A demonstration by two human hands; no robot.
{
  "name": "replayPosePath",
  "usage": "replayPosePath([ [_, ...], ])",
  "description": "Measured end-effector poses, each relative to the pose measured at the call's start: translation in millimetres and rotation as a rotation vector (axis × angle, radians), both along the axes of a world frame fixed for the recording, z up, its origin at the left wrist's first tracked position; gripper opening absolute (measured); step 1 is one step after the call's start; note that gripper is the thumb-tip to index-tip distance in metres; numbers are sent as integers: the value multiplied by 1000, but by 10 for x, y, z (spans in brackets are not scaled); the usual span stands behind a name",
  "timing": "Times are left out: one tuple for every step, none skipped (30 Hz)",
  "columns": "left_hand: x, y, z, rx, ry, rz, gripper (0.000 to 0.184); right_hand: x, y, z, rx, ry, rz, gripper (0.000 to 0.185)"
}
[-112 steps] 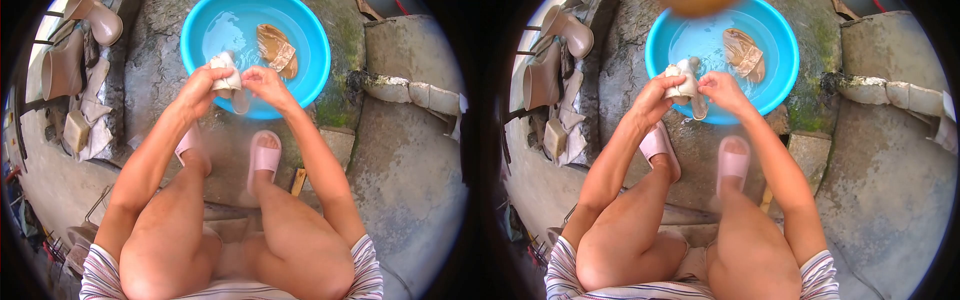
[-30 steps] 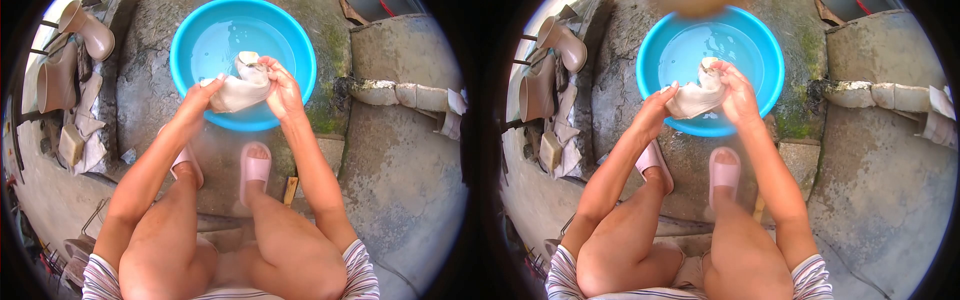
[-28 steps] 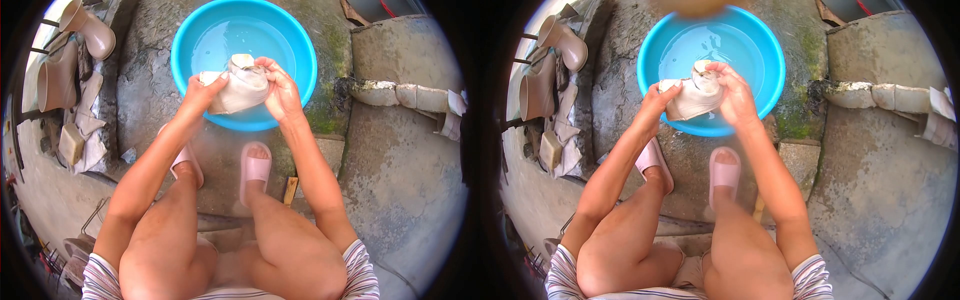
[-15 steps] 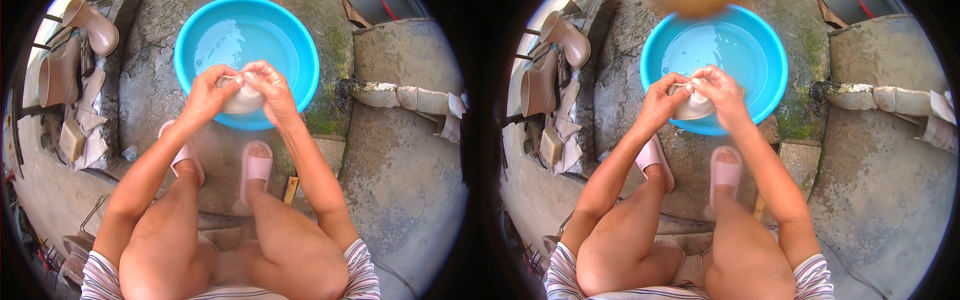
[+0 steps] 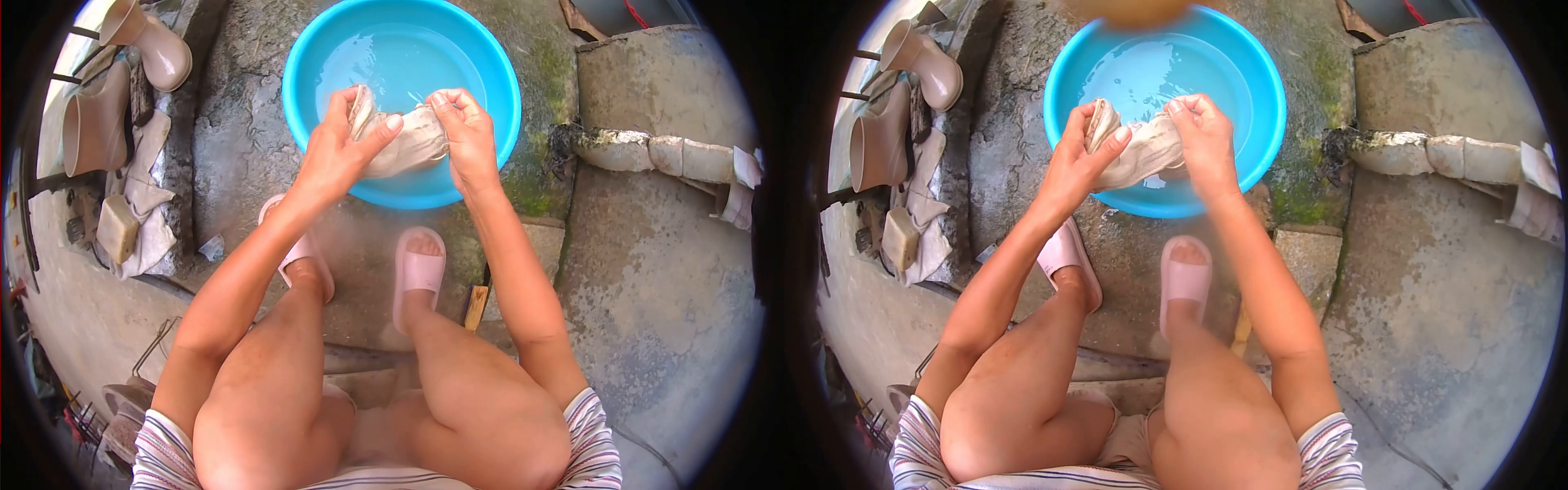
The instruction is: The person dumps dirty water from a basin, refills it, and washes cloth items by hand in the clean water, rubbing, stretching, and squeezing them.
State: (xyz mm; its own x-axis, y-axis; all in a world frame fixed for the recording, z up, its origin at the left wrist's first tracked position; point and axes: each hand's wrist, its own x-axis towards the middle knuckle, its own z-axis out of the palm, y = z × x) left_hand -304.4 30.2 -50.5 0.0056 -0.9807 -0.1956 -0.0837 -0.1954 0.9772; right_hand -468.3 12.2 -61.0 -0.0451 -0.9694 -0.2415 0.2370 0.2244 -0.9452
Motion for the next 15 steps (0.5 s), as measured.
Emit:
replayPosePath([
  [1, -5, -15, 0, 0, -1, 51, 34, 11, 35, -15, 32, 44, 14],
  [9, -20, -34, 22, -56, -145, 47, 62, 21, 60, -29, 63, 88, 13],
  [14, -30, -41, 43, -112, -288, 43, 80, 33, 75, -30, 64, 89, 13],
  [14, -24, -41, 43, -111, -286, 43, 96, 44, 86, -23, 28, 105, 13],
  [8, -16, -6, 125, 5, -266, 39, 106, 45, 96, -16, -9, 120, 13],
  [11, -12, 20, 207, 122, -245, 34, 91, 34, 128, -15, -10, 122, 13],
  [24, -11, 31, 210, 119, -243, 34, 59, 18, 182, -41, 137, 107, 12],
  [37, -11, 41, 206, 89, -226, 31, 38, 2, 234, -68, 284, 91, 11],
  [47, -13, 51, 202, 58, -210, 29, 32, -6, 281, -68, 282, 92, 11],
  [54, -14, 65, 202, 58, -208, 29, 29, -9, 331, -161, 333, 125, 10],
  [56, -11, 79, 202, 36, -205, 28, 31, -8, 370, -254, 385, 158, 10],
  [55, -8, 85, 201, 15, -203, 28, 39, -5, 402, -254, 385, 159, 10],
  [52, -9, 62, 202, 15, -202, 28, 51, 0, 430, -338, 500, 280, 10],
  [48, -12, 29, 144, -1, -189, 28, 65, 1, 440, -422, 614, 401, 10],
  [49, -12, 8, 86, -18, -174, 27, 91, 3, 418, -422, 613, 402, 10],
])
